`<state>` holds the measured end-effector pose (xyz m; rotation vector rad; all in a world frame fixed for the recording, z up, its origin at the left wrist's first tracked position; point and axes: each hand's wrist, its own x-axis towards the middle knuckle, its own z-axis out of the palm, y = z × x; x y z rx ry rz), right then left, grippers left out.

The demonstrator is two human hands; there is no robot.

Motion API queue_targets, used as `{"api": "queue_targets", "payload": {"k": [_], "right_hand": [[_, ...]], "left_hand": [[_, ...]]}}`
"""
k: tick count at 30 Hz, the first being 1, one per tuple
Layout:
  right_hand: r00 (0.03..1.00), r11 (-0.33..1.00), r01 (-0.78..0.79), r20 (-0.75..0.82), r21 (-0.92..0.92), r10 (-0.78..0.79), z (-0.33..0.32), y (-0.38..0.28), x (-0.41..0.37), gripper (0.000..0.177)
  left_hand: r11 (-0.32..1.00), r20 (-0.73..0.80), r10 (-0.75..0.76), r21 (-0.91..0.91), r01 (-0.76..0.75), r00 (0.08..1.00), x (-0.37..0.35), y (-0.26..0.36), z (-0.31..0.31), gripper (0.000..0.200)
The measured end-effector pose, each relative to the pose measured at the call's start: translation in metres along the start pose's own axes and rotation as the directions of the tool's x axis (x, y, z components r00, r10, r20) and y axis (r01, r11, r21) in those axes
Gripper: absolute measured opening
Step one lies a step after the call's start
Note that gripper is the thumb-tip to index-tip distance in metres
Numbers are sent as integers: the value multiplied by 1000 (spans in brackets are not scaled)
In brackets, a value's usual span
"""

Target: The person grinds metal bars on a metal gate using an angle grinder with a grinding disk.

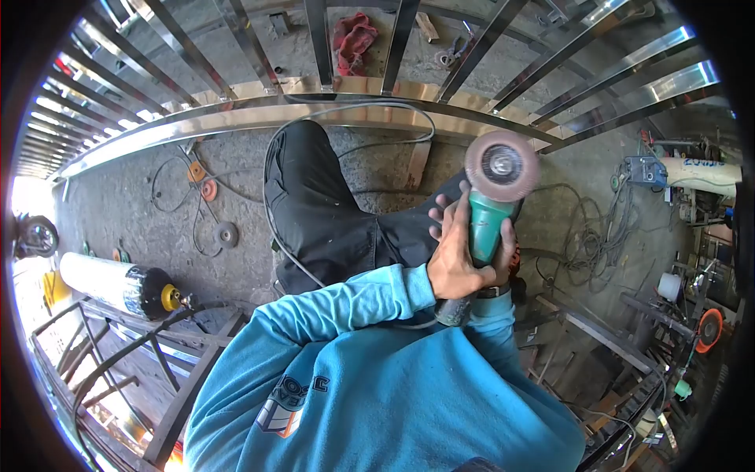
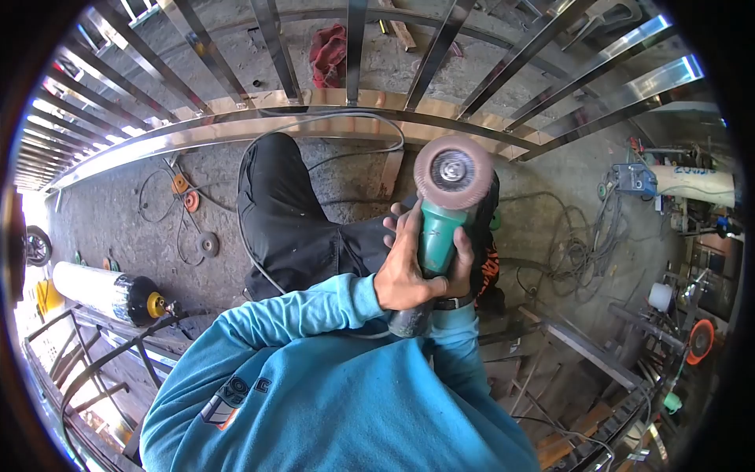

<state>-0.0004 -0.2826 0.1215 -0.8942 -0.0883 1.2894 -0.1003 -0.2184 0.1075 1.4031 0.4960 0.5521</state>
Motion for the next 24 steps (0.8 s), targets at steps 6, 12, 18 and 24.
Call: {"api": "queue_targets", "payload": {"k": [6, 12, 18, 24], "right_hand": [[972, 982, 172, 150, 74, -182, -21, -15, 3, 87], [972, 956, -3, 224, 292, -65, -36, 7, 2, 68], [977, 909, -62, 213, 413, -31, -45, 40, 3, 65], [966, 915, -75, 256, 397, -32, -37, 34, 9, 65]], "left_hand": [[906, 400, -117, -333, 263, 909, 61, 31, -95, 51], [599, -123, 86, 799, 47, 989, 119, -124, -184, 84], [259, -182, -282, 931, 258, 942, 132, -176, -217, 104], [334, -186, -53, 923, 193, 981, 127, -179, -212, 109]]}}
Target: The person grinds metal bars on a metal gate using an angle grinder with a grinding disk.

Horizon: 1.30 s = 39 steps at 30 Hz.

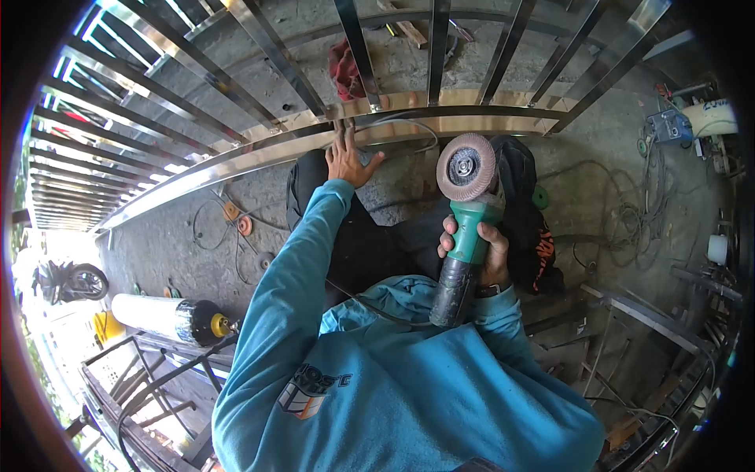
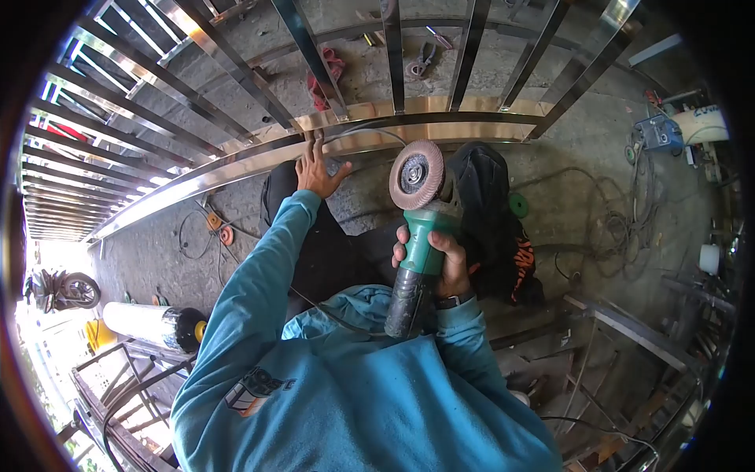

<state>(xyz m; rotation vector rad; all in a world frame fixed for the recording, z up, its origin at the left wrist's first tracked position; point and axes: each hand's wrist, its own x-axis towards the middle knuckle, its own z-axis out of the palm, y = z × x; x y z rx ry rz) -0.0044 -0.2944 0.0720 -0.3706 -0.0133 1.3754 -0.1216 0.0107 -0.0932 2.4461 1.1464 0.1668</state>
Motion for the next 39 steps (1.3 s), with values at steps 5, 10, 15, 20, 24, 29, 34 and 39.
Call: {"api": "queue_targets", "payload": {"k": [5, 10, 15, 20, 24, 29, 34, 39], "right_hand": [[997, 1000, 12, 74, 16, -13, 2, 0, 7, 65], [995, 997, 63, 75, -49, -59, 5, -2, 21, 62], [988, 982, 152, 40, -109, -149, 14, -4, 47, 57], [970, 902, 185, -75, -390, -231, 30, -20, 62, 51], [956, 865, 188, -116, -465, -270, 21, -16, 75, 46], [979, 995, 7, -203, -99, -27, -15, 7, 77, 41], [931, 964, -5, -355, -264, -92, -37, 18, 76, 41], [897, 937, 48, -397, -347, -193, -29, 17, 77, 38]], "left_hand": [[985, 351, -30, 167, -31, 936, 5, 10, -4, 111], [926, 692, -10, 279, -255, 722, -6, 30, -17, 95], [798, 713, 172, 303, -520, 680, -37, 8, 22, 77], [925, 316, 368, -219, -310, 875, -52, 41, -26, 70], [498, 32, 651, -772, -395, 758, -122, 81, -89, 98], [670, 38, 656, -489, -558, 754, -174, 88, -96, 113], [642, 70, 750, -315, -699, 657, -166, 67, -82, 108], [619, 89, 778, -281, -734, 622, -161, 69, -75, 108]]}}
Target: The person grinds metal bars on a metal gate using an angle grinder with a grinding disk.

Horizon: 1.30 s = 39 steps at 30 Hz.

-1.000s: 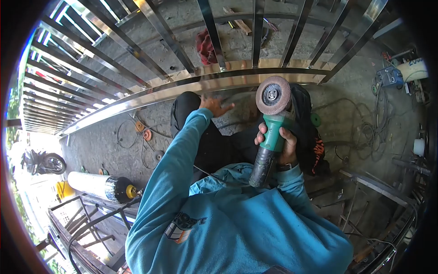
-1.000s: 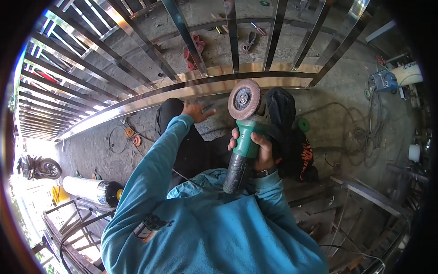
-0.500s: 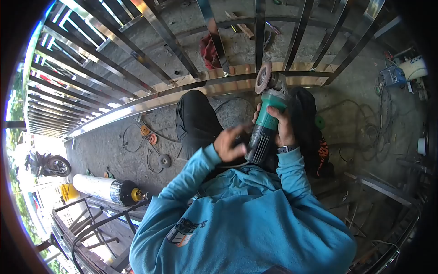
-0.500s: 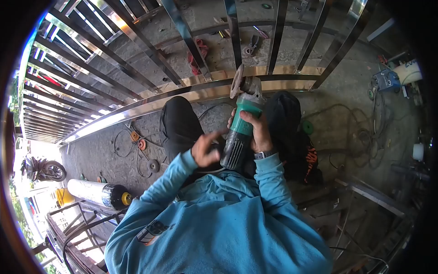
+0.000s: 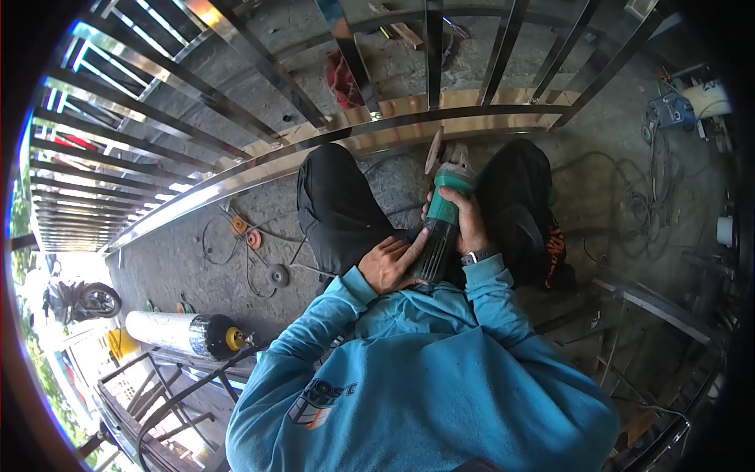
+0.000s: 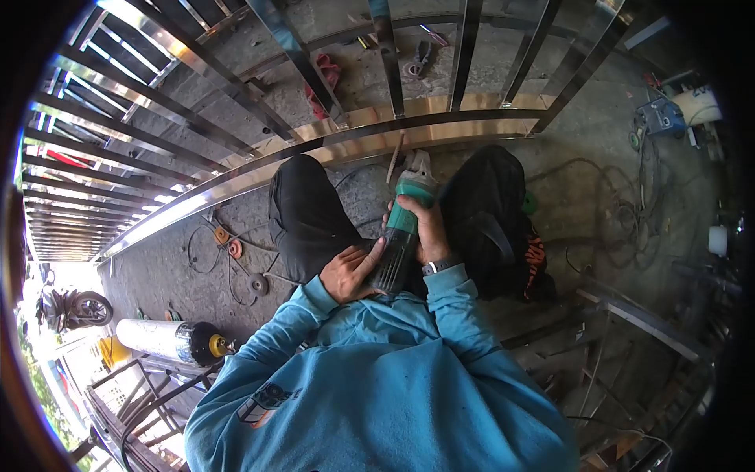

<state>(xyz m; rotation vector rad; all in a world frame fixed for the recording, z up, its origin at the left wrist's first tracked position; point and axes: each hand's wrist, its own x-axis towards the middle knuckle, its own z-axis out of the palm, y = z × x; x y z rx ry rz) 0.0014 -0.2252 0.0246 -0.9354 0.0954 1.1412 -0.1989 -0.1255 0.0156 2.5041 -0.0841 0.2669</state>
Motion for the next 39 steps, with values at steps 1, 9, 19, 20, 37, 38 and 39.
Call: {"api": "queue_targets", "payload": {"k": [1, 9, 19, 20, 37, 38, 39], "right_hand": [[1000, 1000, -13, -12, -2, 13, -1, -1, 1, 35], [986, 952, 31, -147, -305, -79, 14, 8, 16, 40], [843, 403, 426, 194, -810, -501, 44, 36, 50, 80], [851, 358, 405, 204, -842, -483, 55, 39, 51, 82], [896, 150, 331, 260, -932, -361, 105, 62, 51, 102], [895, 146, 330, 260, -933, -363, 106, 62, 51, 101], [895, 143, 329, 259, -934, -364, 107, 62, 52, 101]], "left_hand": [[999, -2, 44, 26, -44, 999, 2, 1, 2, 108], [998, -141, -27, -56, 19, 990, -4, -4, 29, 100], [104, 120, -542, -972, 208, 831, 1, -21, 20, 120], [-84, 177, -624, -984, 160, 761, -7, -38, 37, 112], [-12, -37, -748, -998, -69, 663, 17, -48, 24, 91], [-46, -9, -780, -996, -72, 626, 18, -48, 25, 92], [-80, 20, -809, -994, -77, 587, 17, -48, 25, 93]]}}
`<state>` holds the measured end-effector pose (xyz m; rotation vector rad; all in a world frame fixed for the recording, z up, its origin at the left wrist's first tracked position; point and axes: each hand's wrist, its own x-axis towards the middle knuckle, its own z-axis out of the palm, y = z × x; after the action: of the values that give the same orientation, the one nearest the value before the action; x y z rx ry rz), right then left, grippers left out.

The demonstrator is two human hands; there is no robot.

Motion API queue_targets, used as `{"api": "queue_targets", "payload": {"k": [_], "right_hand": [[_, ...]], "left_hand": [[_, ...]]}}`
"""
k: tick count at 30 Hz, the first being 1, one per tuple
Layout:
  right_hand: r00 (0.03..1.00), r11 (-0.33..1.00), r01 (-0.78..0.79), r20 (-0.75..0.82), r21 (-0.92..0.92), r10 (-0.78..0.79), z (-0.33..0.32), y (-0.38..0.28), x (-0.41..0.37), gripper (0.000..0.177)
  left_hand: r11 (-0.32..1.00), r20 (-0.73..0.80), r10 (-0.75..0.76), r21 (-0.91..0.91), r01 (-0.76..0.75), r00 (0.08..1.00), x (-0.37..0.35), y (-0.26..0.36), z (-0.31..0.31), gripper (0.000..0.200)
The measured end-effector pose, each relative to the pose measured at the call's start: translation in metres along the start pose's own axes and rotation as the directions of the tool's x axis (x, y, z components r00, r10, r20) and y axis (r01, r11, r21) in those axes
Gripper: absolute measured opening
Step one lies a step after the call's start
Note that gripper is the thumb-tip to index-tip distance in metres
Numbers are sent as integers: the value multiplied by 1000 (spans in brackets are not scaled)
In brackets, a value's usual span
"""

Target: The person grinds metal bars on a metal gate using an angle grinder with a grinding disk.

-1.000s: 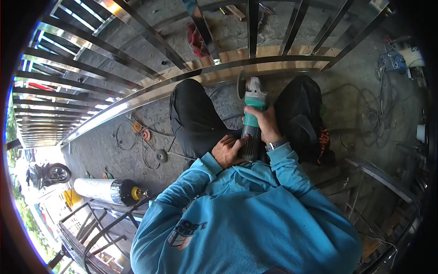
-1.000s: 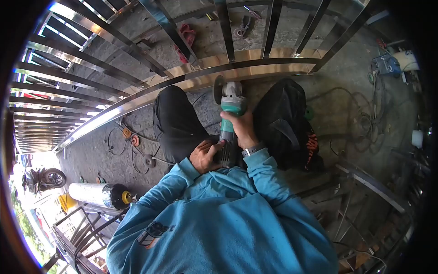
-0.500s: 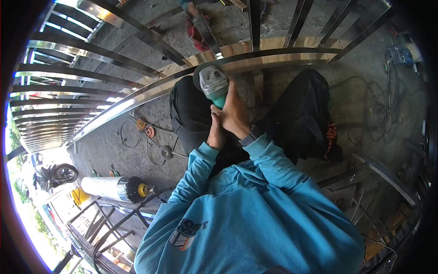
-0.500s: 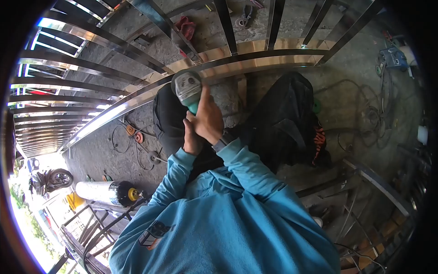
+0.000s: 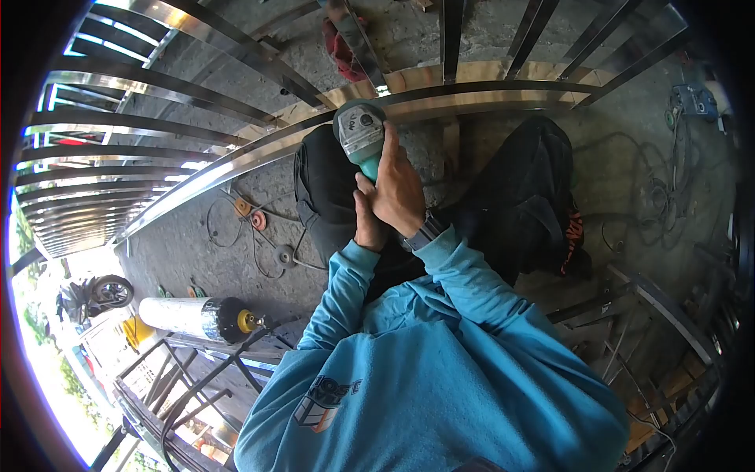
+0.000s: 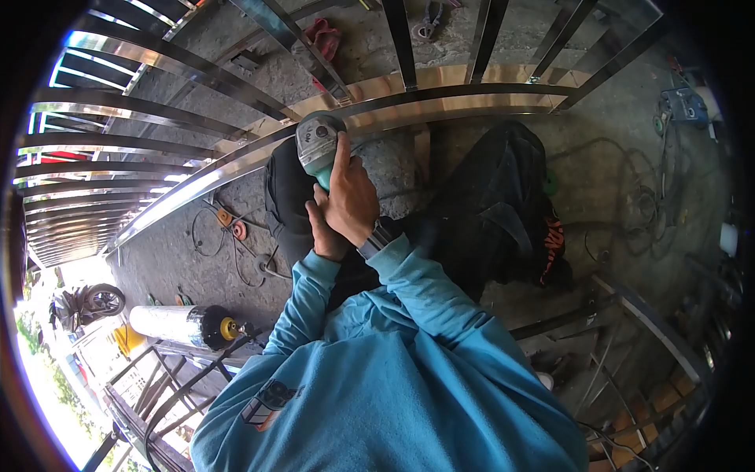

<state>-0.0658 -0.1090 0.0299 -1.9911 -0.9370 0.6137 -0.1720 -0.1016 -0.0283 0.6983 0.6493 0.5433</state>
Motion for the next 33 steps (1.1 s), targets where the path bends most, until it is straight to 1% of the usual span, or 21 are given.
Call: {"api": "queue_targets", "payload": {"k": [1, 3, 7, 9, 13, 15, 18, 25, 27, 30, 31, 33], "right_hand": [[1000, 1000, 0, 3, 1, 0, 0, -1, 1, 101], [998, 998, -58, 29, -25, 59, -1, -7, 3, 101], [997, 997, -69, 40, -45, 71, -1, -10, 5, 101], [999, 998, -48, 15, -51, 48, 0, -10, 5, 101], [999, 998, -45, 15, -49, 46, -2, -13, 6, 100], [995, 996, -83, 54, -23, 84, -4, -15, 7, 100], [997, 998, -65, 28, -21, 65, -2, -13, 7, 100], [999, 998, -49, 8, -38, 49, 2, -8, 7, 100], [998, 998, -58, 5, -32, 58, 2, -8, 8, 99], [999, 999, -36, -5, -23, 36, 3, -6, 9, 100], [999, 999, -38, -7, -23, 38, 2, -6, 9, 100], [993, 994, -107, 51, -37, 109, -2, -13, 10, 100]], "left_hand": [[1000, -4, 0, 0, 0, 1000, 1, 0, -1, 93], [992, -12, -67, -111, 65, 998, 3, 1, -3, 103], [997, -2, -29, -69, 29, 1000, 2, 6, 0, 104], [993, -29, -37, -112, 34, 999, 3, 4, -1, 104], [986, -60, -56, -160, 46, 997, 5, 1, -5, 104], [972, -58, -92, -222, 77, 994, 5, 1, -6, 107], [978, -38, -99, -187, 91, 994, 4, 6, -3, 110], [976, -33, -114, -193, 106, 993, 6, 6, -2, 114], [977, -12, -101, -191, 96, 995, 7, 4, -7, 106], [964, 27, -119, -236, 122, 993, 8, 2, -10, 106], [964, 29, -121, -234, 125, 992, 8, 1, -10, 106], [976, -26, -123, -185, 116, 992, 7, 9, 0, 116]]}}
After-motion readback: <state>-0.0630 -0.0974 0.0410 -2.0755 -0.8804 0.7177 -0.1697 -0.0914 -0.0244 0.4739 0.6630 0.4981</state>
